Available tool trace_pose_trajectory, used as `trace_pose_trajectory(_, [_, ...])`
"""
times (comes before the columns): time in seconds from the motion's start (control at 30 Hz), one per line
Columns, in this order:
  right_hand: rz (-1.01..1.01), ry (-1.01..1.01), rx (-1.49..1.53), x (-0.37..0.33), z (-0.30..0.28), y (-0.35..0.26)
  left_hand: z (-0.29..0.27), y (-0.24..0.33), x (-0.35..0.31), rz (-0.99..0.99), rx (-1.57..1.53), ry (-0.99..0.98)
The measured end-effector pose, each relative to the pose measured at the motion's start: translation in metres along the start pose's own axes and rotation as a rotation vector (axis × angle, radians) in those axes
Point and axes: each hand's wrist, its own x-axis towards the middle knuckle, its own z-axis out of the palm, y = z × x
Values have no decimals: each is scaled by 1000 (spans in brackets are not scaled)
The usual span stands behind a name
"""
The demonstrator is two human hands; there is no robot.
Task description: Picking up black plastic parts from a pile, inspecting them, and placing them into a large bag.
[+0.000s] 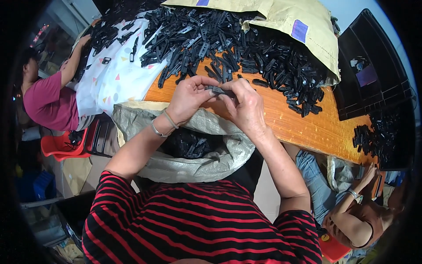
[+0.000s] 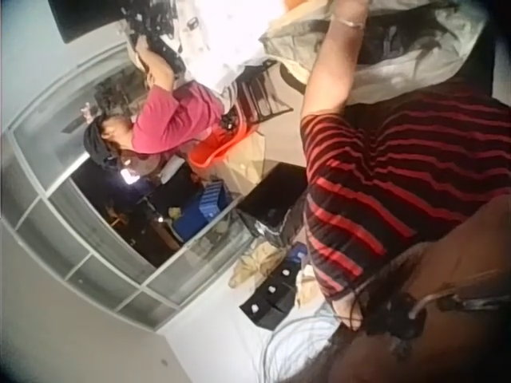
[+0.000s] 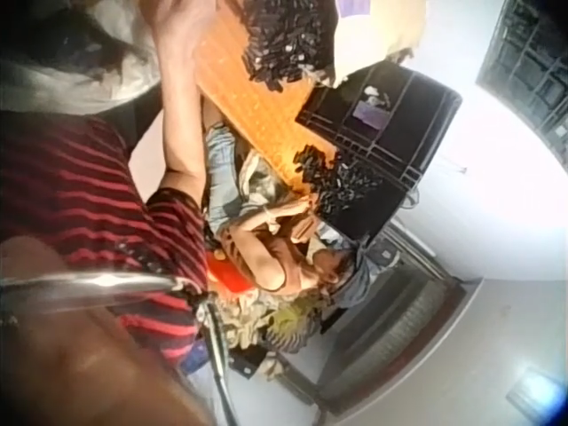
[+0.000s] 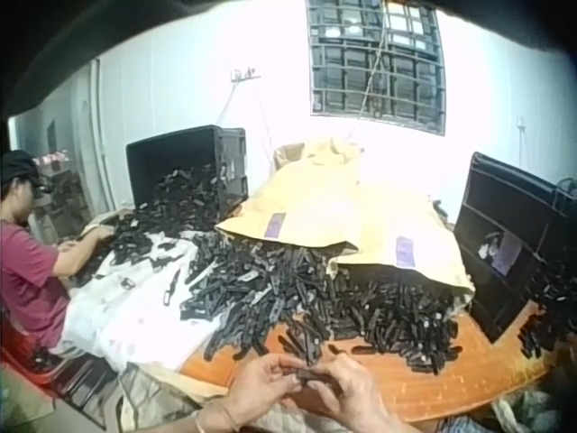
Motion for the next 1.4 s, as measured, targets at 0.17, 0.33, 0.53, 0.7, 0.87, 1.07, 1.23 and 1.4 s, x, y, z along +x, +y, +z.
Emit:
trace_pose_trajectory(0.17, [145,-70,58,-2,-3,-5,0,5,-5,-79,18,27])
trace_pose_trajectory(0.33, [109,-52,65,-3,-3,-8,3,10,-15,-32,-72,29])
trace_pose_trajectory(0.53, [77,-59,96,3,-6,-25,11,19,-31,177,303,62])
trace_pose_trajectory(0.7, [443,-235,185,13,-17,-34,13,33,-36,429,570,61])
trace_pose_trajectory(0.87, [210,-128,156,-1,-7,-18,13,41,-41,580,704,-18])
trace_pose_trajectory(1.07, [157,-57,189,-4,0,-20,14,42,-44,565,722,36])
trace_pose_trajectory(1.23, [230,-86,183,-11,6,-27,17,39,-52,407,414,58])
trace_pose_trajectory(1.4, [174,-241,226,-32,12,-48,-5,45,-82,311,648,-35])
